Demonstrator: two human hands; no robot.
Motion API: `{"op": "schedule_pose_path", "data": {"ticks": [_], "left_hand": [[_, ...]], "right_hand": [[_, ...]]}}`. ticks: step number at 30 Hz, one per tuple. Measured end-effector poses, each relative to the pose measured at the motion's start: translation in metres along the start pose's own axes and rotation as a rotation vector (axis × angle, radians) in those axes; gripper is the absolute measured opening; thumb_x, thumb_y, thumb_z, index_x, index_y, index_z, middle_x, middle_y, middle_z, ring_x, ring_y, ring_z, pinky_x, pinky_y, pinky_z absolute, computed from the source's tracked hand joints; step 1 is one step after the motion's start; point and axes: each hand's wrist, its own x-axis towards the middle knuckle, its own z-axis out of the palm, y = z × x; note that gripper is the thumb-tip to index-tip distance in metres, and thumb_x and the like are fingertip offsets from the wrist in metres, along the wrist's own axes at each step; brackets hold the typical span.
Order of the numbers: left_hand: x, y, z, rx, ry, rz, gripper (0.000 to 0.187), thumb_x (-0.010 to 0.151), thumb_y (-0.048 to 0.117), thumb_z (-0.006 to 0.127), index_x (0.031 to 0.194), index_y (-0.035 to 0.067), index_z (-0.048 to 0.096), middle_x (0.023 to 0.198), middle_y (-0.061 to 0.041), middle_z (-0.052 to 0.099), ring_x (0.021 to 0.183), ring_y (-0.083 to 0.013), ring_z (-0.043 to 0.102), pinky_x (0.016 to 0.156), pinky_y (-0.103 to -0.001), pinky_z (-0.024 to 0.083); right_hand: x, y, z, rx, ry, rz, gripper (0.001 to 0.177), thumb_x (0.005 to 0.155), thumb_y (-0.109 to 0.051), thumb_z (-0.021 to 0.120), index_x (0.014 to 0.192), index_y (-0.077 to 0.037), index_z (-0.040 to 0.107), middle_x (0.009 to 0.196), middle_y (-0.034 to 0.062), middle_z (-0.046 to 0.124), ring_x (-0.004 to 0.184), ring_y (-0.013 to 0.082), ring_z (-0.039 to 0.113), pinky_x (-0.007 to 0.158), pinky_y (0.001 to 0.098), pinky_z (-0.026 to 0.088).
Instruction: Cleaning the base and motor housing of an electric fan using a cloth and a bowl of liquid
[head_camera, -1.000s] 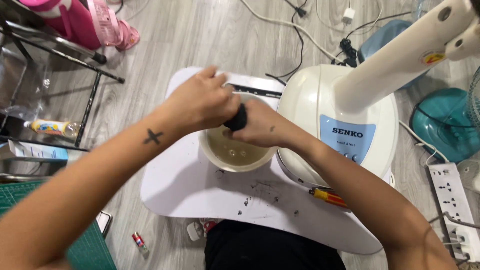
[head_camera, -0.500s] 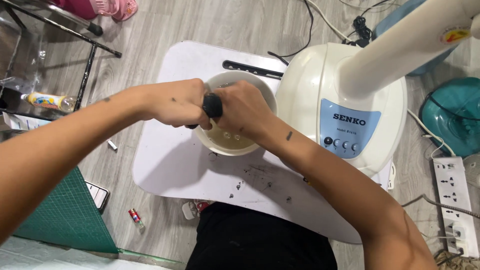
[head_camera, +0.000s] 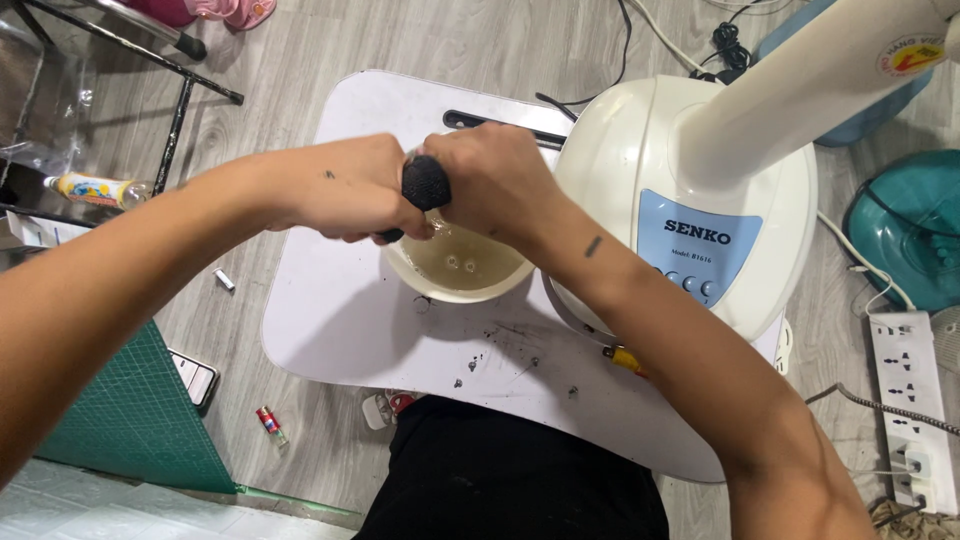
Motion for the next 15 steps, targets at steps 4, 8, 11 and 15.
{"op": "schedule_pose_path", "data": {"ticks": [4,8,11,15], "left_hand": [[-0.013,0.019,0.005,0.389,0.139,0.047,0.042,0.084,0.022,0.072,0.059,-0.01,0.062,0.049,-0.022,0.05,0.043,-0.0275,0.05,0.04,-0.036,0.041],[0.01,-0.028,0.027,0.536,0.298,0.088,0.043,0.075,0.028,0.076,0.096,-0.009,0.071,0.087,-0.032,0.065,0.087,-0.0551,0.071,0.073,-0.059,0.059],[-0.012,-0.021,0.011,0.55,0.467,0.291,0.029,0.075,0.02,0.076,0.089,-0.006,0.071,0.072,-0.024,0.066,0.062,-0.0422,0.064,0.058,-0.049,0.054],[-0.023,-0.021,0.012,0.43,0.626,0.442,0.025,0.074,0.019,0.081,0.085,-0.001,0.07,0.067,-0.013,0.07,0.048,-0.0249,0.061,0.047,-0.035,0.05]], "right_hand": [[0.001,-0.004,-0.032,-0.042,-0.119,0.14,0.03,0.062,-0.017,0.073,0.089,-0.021,0.062,0.066,0.0003,0.063,0.068,0.0358,0.07,0.059,0.0524,0.057],[-0.015,-0.004,-0.025,-0.106,-0.172,0.049,0.035,0.06,-0.022,0.078,0.091,-0.021,0.062,0.083,-0.0031,0.062,0.082,0.0291,0.069,0.066,0.0448,0.058],[0.001,-0.021,-0.067,-0.021,-0.091,-0.031,0.031,0.069,-0.017,0.084,0.094,-0.013,0.066,0.087,0.0016,0.065,0.077,0.0251,0.065,0.067,0.0391,0.055],[0.003,-0.033,-0.098,0.083,-0.07,-0.091,0.023,0.078,-0.013,0.085,0.095,-0.007,0.071,0.082,0.0051,0.063,0.065,0.0235,0.06,0.06,0.0368,0.048]]}}
